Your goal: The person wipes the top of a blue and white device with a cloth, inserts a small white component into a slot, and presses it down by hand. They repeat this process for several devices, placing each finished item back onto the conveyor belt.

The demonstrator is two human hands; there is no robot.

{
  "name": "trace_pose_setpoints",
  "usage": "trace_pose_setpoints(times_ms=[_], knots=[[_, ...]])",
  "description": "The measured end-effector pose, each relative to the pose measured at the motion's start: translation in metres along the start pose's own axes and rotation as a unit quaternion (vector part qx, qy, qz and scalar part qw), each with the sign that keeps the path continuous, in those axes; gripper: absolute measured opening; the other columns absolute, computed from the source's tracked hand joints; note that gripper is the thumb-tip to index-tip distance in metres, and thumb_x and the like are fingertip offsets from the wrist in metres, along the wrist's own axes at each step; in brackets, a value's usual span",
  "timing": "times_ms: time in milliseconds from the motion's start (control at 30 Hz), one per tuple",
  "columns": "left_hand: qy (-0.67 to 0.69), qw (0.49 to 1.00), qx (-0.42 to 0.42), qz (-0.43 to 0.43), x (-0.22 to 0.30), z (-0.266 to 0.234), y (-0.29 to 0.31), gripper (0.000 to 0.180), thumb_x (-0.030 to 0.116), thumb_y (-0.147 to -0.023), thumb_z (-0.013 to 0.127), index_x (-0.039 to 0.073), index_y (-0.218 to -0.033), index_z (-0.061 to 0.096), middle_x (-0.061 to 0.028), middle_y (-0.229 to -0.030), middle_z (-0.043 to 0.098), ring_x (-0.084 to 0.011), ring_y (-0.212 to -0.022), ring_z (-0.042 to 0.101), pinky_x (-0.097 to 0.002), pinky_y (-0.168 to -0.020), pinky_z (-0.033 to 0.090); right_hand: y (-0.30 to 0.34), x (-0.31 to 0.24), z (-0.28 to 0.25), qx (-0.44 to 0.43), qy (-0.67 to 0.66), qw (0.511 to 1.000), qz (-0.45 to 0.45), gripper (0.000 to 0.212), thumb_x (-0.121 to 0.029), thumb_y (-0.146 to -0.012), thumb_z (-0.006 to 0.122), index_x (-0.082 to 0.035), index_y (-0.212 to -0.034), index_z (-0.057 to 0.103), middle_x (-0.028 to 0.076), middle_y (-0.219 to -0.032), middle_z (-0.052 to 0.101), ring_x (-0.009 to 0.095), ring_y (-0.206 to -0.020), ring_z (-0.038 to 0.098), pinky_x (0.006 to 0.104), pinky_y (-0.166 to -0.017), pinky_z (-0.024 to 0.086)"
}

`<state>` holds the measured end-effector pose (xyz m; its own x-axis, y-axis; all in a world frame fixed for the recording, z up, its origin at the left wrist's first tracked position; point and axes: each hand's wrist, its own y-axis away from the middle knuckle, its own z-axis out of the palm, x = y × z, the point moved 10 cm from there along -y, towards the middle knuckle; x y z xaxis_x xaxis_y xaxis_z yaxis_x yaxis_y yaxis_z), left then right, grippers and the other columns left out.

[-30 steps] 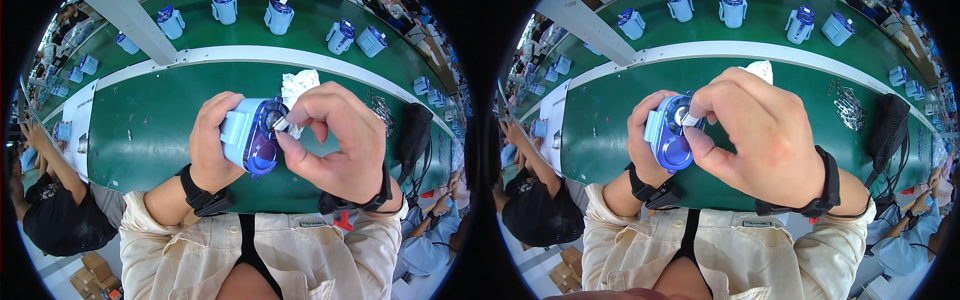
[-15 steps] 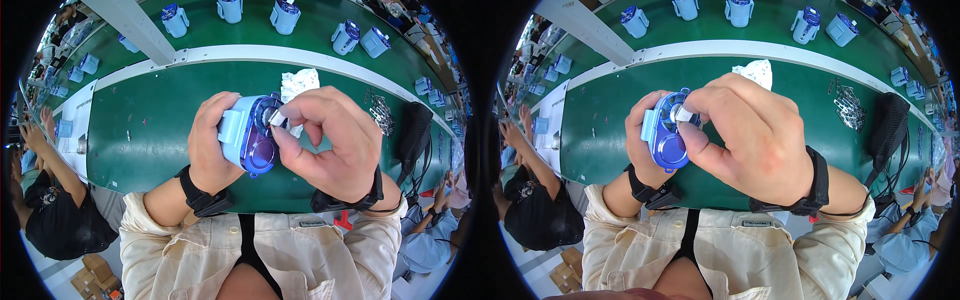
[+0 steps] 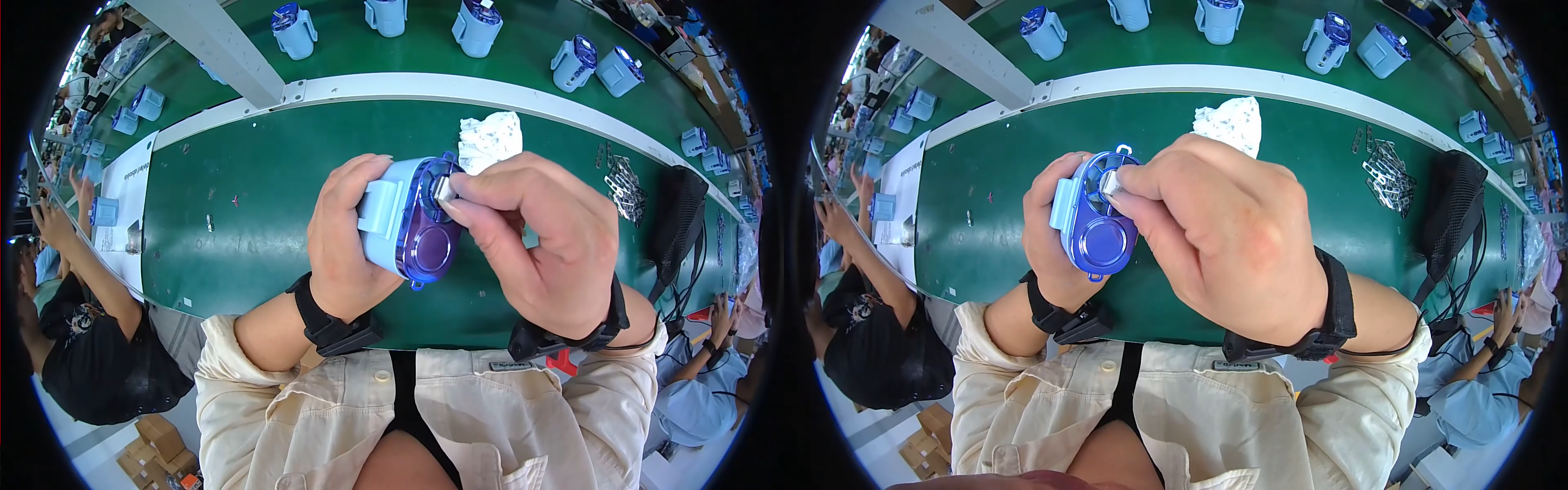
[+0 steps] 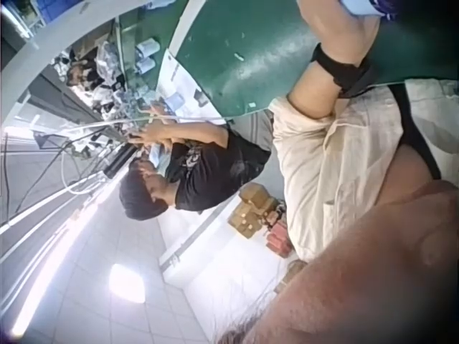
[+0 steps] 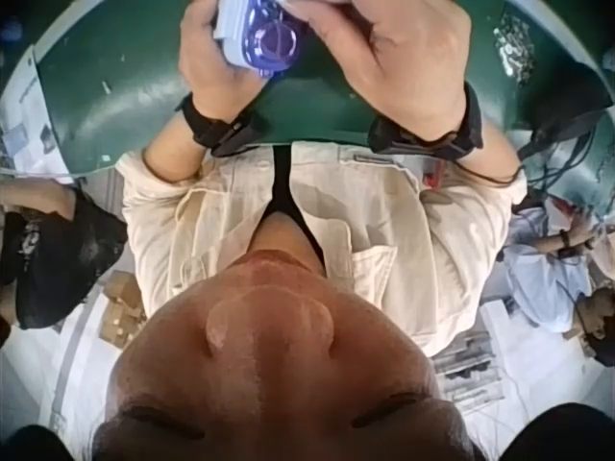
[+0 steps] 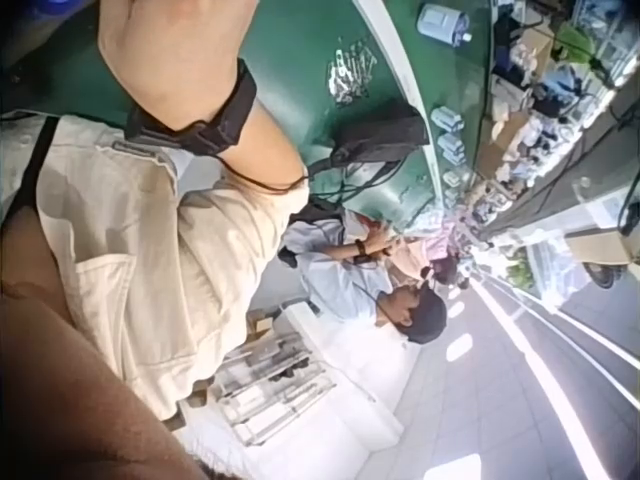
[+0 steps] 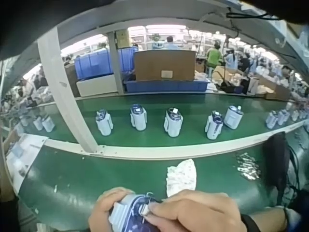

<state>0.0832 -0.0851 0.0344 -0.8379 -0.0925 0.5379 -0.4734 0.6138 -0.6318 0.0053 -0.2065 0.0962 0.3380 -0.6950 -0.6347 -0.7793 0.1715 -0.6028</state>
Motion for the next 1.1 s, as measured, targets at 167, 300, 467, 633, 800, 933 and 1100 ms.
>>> trace_pose_setpoints(times_ms=[167, 300, 467, 633, 800, 933, 1100], knots=[[0.048, 0.998, -0.009, -0.035, -0.004, -0.001, 0.007, 0.079, 0.007, -0.070, 0.085, 0.002, -0.132, 0.037, -0.0167, -0.121, 0.056, -0.0235, -0.108, 0.061, -0.0340, -0.092, 0.050, -0.003, 0.031, 0.010, -0.141, -0.181, 0.960, 0.160, 0.023, 0.004, -0.079, 0.073, 0.000, -0.099, 0.065, 0.007, -0.097, 0.064, 0.010, -0.079, 0.056, 0.0227, -0.069, 0.045], [0.089, 0.995, -0.016, -0.033, -0.001, 0.003, 0.003, 0.081, 0.005, -0.070, 0.085, 0.002, -0.133, 0.035, -0.0163, -0.119, 0.057, -0.0233, -0.107, 0.061, -0.0341, -0.091, 0.050, -0.003, 0.053, 0.022, -0.175, -0.305, 0.902, 0.252, 0.028, -0.001, -0.084, 0.071, -0.001, -0.111, 0.062, 0.008, -0.113, 0.061, 0.011, -0.094, 0.056, 0.0249, -0.082, 0.045], [0.110, 0.993, 0.026, -0.044, -0.006, 0.002, 0.010, 0.073, 0.012, -0.065, 0.087, 0.002, -0.126, 0.048, -0.0169, -0.118, 0.060, -0.0285, -0.103, 0.064, -0.0346, -0.085, 0.053, 0.004, 0.041, 0.058, -0.180, -0.502, 0.817, 0.220, 0.031, -0.012, -0.093, 0.064, 0.000, -0.122, 0.057, 0.010, -0.123, 0.059, 0.016, -0.107, 0.057, 0.0291, -0.092, 0.045], [0.096, 0.994, 0.032, -0.033, -0.008, 0.000, 0.010, 0.072, 0.011, -0.067, 0.086, 0.002, -0.127, 0.047, -0.0178, -0.120, 0.060, -0.0299, -0.105, 0.063, -0.0350, -0.086, 0.053, 0.017, 0.042, 0.079, -0.189, -0.581, 0.750, 0.254, 0.033, -0.015, -0.097, 0.057, 0.001, -0.126, 0.056, 0.012, -0.129, 0.056, 0.020, -0.116, 0.055, 0.0331, -0.099, 0.044], [0.087, 0.996, 0.024, -0.003, 0.006, -0.001, 0.006, 0.072, 0.011, -0.068, 0.085, 0.002, -0.127, 0.047, -0.0192, -0.121, 0.059, -0.0305, -0.106, 0.063, -0.0356, -0.087, 0.053, 0.020, 0.037, 0.072, -0.164, -0.530, 0.806, 0.206, 0.036, -0.018, -0.099, 0.053, 0.002, -0.129, 0.054, 0.014, -0.131, 0.055, 0.022, -0.119, 0.054, 0.0357, -0.101, 0.043], [0.082, 0.996, 0.035, -0.001, 0.005, 0.000, 0.011, 0.074, 0.012, -0.068, 0.087, 0.002, -0.128, 0.045, -0.0193, -0.122, 0.059, -0.0292, -0.106, 0.064, -0.0355, -0.087, 0.053, 0.019, 0.032, 0.075, -0.162, -0.598, 0.750, 0.231, 0.035, -0.020, -0.100, 0.051, 0.002, -0.128, 0.055, 0.016, -0.134, 0.053, 0.022, -0.119, 0.054, 0.0361, -0.102, 0.043], [0.074, 0.997, 0.025, -0.009, 0.000, 0.001, 0.017, 0.087, 0.015, -0.065, 0.090, 0.004, -0.132, 0.035, -0.0144, -0.119, 0.056, -0.0236, -0.105, 0.062, -0.0348, -0.089, 0.050, 0.020, 0.031, 0.076, -0.165, -0.619, 0.727, 0.248, 0.035, -0.024, -0.101, 0.049, 0.001, -0.126, 0.054, 0.018, -0.137, 0.050, 0.023, -0.121, 0.053, 0.0351, -0.102, 0.042]])
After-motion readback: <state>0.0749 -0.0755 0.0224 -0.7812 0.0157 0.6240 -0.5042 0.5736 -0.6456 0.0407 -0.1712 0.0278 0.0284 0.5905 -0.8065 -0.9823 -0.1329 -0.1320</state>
